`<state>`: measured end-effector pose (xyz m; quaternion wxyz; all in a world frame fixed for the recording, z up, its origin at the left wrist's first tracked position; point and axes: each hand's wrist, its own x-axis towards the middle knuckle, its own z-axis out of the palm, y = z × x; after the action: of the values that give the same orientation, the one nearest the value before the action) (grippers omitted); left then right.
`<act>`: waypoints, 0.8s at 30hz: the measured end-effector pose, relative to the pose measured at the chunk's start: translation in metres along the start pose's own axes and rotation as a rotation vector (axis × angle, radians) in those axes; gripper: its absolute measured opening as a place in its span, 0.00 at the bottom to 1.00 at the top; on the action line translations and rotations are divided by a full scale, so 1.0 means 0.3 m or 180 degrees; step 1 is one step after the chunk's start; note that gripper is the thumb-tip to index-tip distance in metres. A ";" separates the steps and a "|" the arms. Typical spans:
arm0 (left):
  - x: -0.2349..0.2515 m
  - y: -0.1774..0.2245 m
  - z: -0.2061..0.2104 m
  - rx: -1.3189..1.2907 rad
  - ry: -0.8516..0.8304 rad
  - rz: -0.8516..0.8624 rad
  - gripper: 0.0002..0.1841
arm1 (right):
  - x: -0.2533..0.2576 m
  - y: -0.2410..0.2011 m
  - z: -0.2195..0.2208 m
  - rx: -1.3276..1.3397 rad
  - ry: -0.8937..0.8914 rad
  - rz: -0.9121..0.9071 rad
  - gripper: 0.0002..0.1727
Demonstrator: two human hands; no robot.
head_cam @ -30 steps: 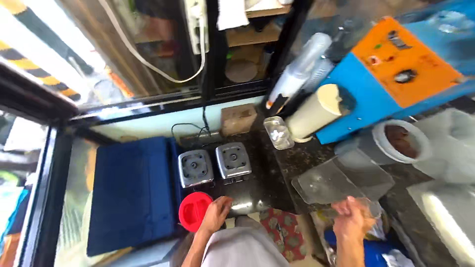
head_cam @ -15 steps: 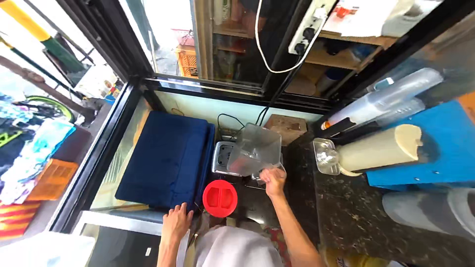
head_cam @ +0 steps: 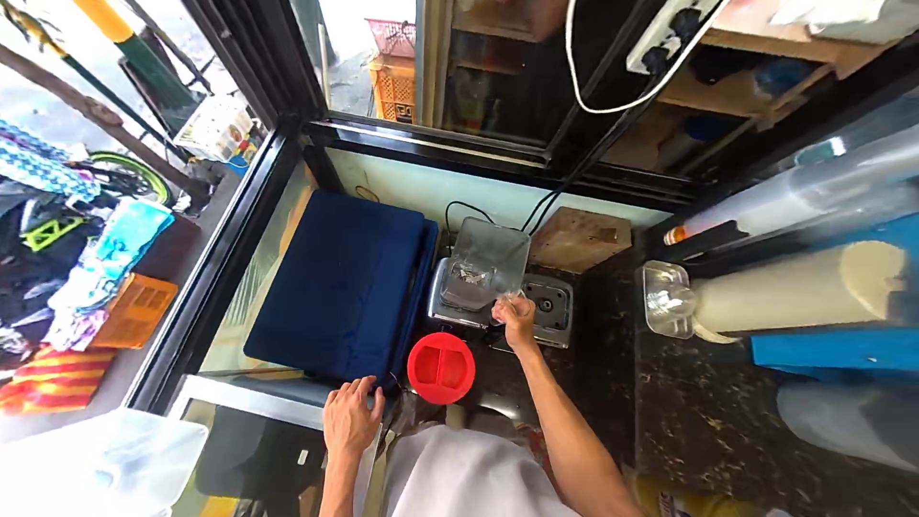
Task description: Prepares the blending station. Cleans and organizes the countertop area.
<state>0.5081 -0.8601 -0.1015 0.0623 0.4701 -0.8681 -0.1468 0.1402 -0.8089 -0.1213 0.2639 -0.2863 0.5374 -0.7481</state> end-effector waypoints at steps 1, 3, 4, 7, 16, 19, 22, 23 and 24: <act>0.000 -0.001 0.000 -0.0001 -0.0013 0.0017 0.21 | 0.011 -0.003 -0.009 0.0028 -0.0034 0.0050 0.14; 0.007 -0.001 -0.004 -0.0020 -0.0052 0.0054 0.21 | 0.029 -0.001 -0.029 -0.0199 -0.0148 0.0135 0.13; 0.009 -0.001 -0.006 -0.0011 -0.0064 0.0064 0.22 | 0.033 0.004 -0.032 -0.0356 -0.0172 0.0178 0.13; 0.007 0.001 -0.013 0.0051 -0.0147 0.0067 0.22 | 0.019 0.010 -0.031 -0.0476 -0.0101 0.0211 0.14; 0.003 0.003 -0.021 0.0127 -0.0249 0.0013 0.23 | -0.021 -0.034 -0.019 -0.0568 0.0091 -0.0043 0.15; 0.010 0.008 -0.035 0.0201 -0.0411 -0.0049 0.23 | -0.013 -0.188 -0.030 -0.0174 0.0121 -0.0971 0.11; 0.029 0.043 -0.072 0.0381 -0.1179 -0.0307 0.21 | -0.097 -0.433 -0.137 0.0005 0.0174 -0.1261 0.08; 0.046 0.066 -0.081 0.0339 -0.1300 -0.0351 0.21 | -0.144 -0.490 -0.200 0.0047 0.0287 -0.1240 0.09; 0.058 0.090 -0.084 0.0247 -0.1286 -0.0329 0.21 | -0.204 -0.528 -0.279 0.0045 0.0416 -0.1229 0.08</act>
<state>0.4831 -0.8656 -0.0698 -0.1387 0.4771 -0.8427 -0.2075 0.1095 -0.6665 -0.0004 0.0822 -0.3330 0.4833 -0.8055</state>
